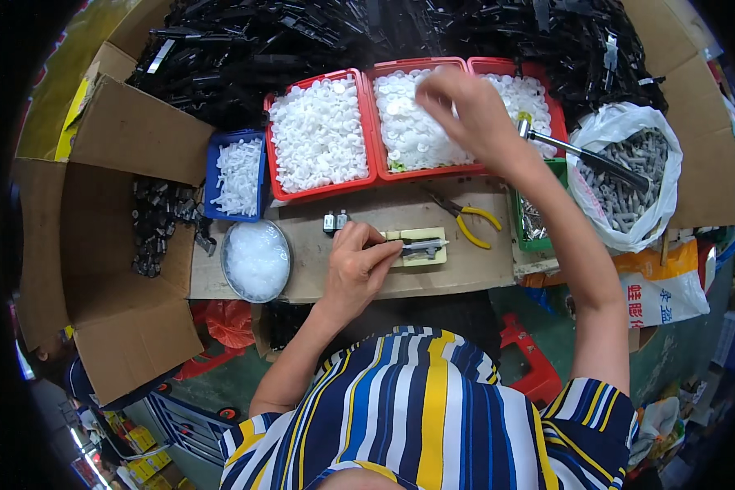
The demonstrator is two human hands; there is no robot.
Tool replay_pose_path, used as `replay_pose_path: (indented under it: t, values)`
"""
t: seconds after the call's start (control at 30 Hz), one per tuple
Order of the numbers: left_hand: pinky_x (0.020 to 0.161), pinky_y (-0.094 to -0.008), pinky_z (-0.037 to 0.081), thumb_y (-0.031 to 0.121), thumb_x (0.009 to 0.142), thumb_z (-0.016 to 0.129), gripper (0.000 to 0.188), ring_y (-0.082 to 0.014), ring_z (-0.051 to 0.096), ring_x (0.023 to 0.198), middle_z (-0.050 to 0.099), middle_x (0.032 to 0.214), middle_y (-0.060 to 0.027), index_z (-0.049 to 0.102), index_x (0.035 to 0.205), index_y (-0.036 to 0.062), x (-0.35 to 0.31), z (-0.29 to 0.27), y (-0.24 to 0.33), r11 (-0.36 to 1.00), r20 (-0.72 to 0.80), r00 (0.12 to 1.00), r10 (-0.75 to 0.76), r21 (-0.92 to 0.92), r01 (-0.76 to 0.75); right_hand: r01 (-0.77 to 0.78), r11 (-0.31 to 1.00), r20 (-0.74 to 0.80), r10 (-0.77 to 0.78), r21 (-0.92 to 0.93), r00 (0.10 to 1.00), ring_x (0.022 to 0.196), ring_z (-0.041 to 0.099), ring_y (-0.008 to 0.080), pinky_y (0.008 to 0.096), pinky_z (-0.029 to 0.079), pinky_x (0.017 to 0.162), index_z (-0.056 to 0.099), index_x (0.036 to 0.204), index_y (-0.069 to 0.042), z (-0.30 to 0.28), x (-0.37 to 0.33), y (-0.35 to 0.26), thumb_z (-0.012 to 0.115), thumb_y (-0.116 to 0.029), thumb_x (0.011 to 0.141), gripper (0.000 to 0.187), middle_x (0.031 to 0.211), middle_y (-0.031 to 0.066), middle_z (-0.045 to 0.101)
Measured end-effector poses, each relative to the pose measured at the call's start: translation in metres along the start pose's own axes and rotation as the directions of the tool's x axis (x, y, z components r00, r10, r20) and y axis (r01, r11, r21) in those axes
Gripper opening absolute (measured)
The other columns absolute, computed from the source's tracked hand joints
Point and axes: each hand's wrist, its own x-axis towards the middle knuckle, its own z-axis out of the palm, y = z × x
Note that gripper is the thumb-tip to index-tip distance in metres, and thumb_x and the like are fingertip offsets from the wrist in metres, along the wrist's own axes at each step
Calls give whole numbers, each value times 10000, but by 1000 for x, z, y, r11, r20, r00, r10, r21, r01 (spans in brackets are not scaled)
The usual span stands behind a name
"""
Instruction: The person assembles small lock mechanisms at a workbench. They place a black lock body into a wooden jig, insert a metal pin, and strike it with a hammer. The person then inserts a white plastic component into the lock body and secures it with a metal clip using pliers. The process is repeated for multiple units, with finished locks being placed into a cardboard box.
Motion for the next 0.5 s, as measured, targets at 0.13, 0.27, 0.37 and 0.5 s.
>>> replay_pose_path:
  t: [0.13,0.27,0.37,0.5]
  values:
    - [719,-384,424,31,761,768,172,-254,561,797,579,821,-86,750,931,51,1,-2,4,1000,17,1000,-6,12,6,67,963,-50,-83,-262,995,850,672,288,379,523,759,675,1023,22,29,72,45,727,-172,873,250,901,147,651]
    - [739,-386,440,35,778,764,177,-257,573,814,599,870,-95,740,953,37,2,-6,5,1000,51,999,-13,11,12,24,970,5,-24,-240,1000,798,690,363,433,548,745,705,982,2,44,100,54,759,-254,837,299,873,182,673]
    - [759,-393,460,27,779,761,176,-268,583,851,610,904,-106,731,952,23,-2,-7,3,999,23,999,-47,2,47,-66,980,-101,48,-187,994,776,700,374,439,560,736,706,912,5,38,109,55,764,-295,844,313,850,191,684]
    - [794,-401,482,22,776,764,180,-293,594,913,622,949,-124,724,951,13,0,-8,6,999,13,999,-48,-5,48,-135,875,-237,24,-464,971,787,683,343,422,546,720,683,898,6,27,104,83,748,-371,873,383,835,165,665]
